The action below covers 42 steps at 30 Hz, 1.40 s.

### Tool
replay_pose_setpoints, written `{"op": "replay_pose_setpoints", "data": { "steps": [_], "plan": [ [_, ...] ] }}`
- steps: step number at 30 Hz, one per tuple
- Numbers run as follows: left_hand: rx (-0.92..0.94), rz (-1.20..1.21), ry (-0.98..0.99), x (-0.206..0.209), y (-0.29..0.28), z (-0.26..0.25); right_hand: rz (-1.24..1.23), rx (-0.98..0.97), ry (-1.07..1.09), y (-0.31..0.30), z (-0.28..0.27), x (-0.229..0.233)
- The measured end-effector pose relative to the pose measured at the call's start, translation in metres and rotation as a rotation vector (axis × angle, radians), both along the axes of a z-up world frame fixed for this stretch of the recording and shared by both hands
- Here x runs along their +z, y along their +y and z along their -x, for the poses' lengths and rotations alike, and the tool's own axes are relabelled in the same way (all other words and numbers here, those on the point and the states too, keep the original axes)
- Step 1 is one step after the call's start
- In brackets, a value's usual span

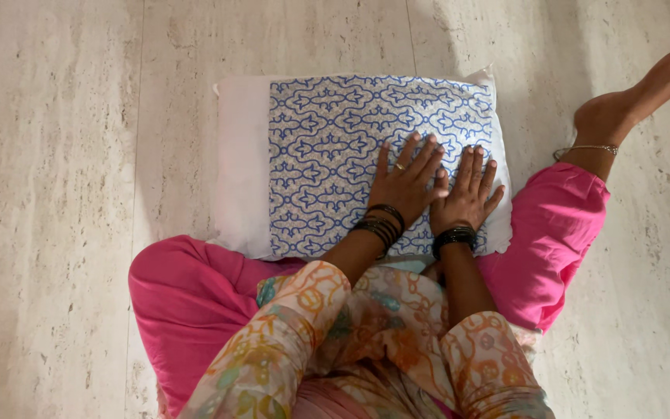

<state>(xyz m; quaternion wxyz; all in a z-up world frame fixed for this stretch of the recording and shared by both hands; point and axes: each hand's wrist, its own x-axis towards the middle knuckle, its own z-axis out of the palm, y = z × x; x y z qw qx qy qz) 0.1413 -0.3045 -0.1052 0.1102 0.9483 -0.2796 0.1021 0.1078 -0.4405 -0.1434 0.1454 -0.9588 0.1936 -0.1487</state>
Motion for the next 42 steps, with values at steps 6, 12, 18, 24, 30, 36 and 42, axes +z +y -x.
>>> {"op": "replay_pose_setpoints", "data": {
  "steps": [6, 12, 18, 24, 30, 36, 42],
  "plan": [
    [0.258, 0.066, 0.16, 0.006, 0.041, -0.057, -0.023, 0.011, -0.017, 0.013, 0.004, 0.018],
    [0.527, 0.084, 0.261, 0.005, 0.119, -0.096, -0.015, 0.032, -0.024, 0.02, 0.005, 0.024],
    [0.668, 0.076, 0.286, 0.004, 0.178, -0.095, -0.021, 0.05, -0.041, 0.023, 0.007, 0.027],
    [0.792, 0.08, 0.309, -0.002, 0.213, -0.078, -0.027, 0.047, -0.045, 0.021, 0.008, 0.027],
    [0.995, 0.271, 0.442, -0.018, 0.259, -0.031, -0.043, 0.048, -0.048, 0.019, 0.008, 0.028],
    [1.105, 0.478, 0.392, -0.013, 0.259, -0.004, -0.069, 0.039, -0.045, 0.017, 0.008, 0.034],
    [0.503, 0.261, 0.053, 0.001, 0.128, 0.029, -0.061, 0.035, -0.044, 0.015, 0.007, 0.029]
  ]
}}
